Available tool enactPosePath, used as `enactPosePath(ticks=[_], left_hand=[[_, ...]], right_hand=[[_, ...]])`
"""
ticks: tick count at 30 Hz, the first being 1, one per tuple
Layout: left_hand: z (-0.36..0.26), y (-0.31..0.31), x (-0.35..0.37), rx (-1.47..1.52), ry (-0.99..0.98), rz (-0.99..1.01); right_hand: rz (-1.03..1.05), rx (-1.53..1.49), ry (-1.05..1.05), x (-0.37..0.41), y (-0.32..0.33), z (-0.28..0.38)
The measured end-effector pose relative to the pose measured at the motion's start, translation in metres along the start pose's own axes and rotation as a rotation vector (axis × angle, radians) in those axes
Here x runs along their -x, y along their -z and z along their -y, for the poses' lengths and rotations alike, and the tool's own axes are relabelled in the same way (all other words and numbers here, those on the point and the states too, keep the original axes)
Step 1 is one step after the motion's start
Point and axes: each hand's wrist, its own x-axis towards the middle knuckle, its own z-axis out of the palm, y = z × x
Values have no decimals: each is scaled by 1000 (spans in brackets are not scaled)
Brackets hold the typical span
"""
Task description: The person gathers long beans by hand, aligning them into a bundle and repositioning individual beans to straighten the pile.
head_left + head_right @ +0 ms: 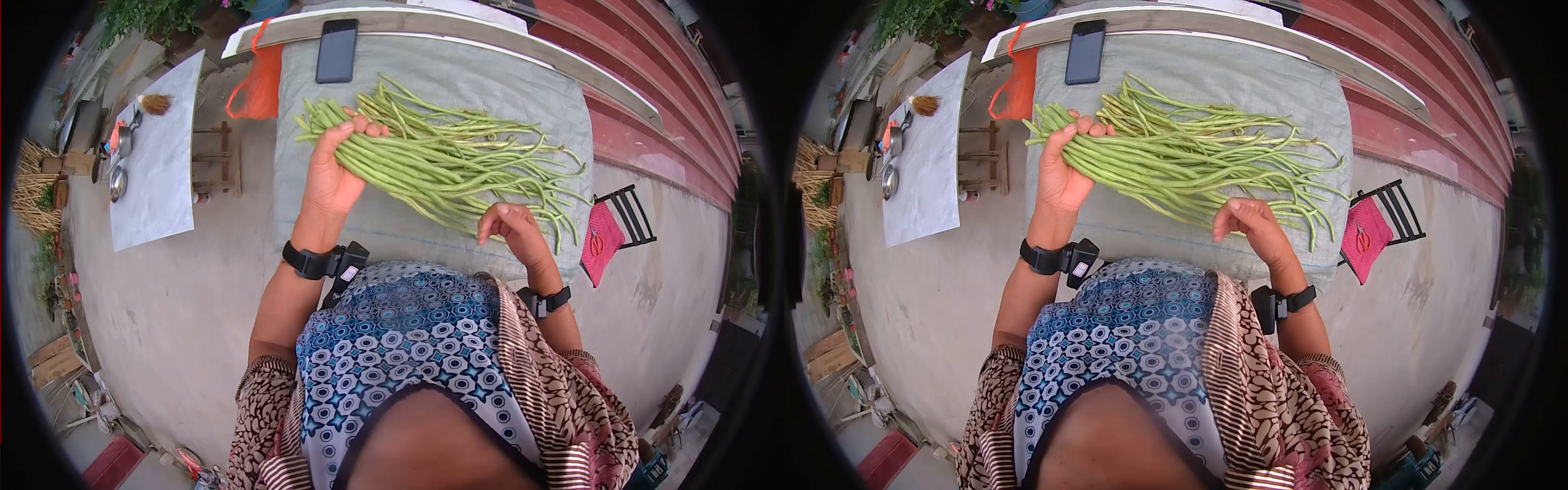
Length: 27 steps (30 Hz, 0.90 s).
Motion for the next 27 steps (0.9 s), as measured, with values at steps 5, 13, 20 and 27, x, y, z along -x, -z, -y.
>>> enactPosePath(ticks=[5, 13, 20, 27], left_hand=[[14, -54, -30, 44, 38, 124], [20, -125, -22, -162, 137, 668], [18, -94, -9, -71, 96, 481], [28, 27, -20, 174, 90, -69]], right_hand=[[480, -12, -303, -10, -9, -42], [97, -1201, 555, -36, -11, -25], [-115, -1156, 953, 6, 36, 33], [-485, -956, 819, 27, 73, 58]])
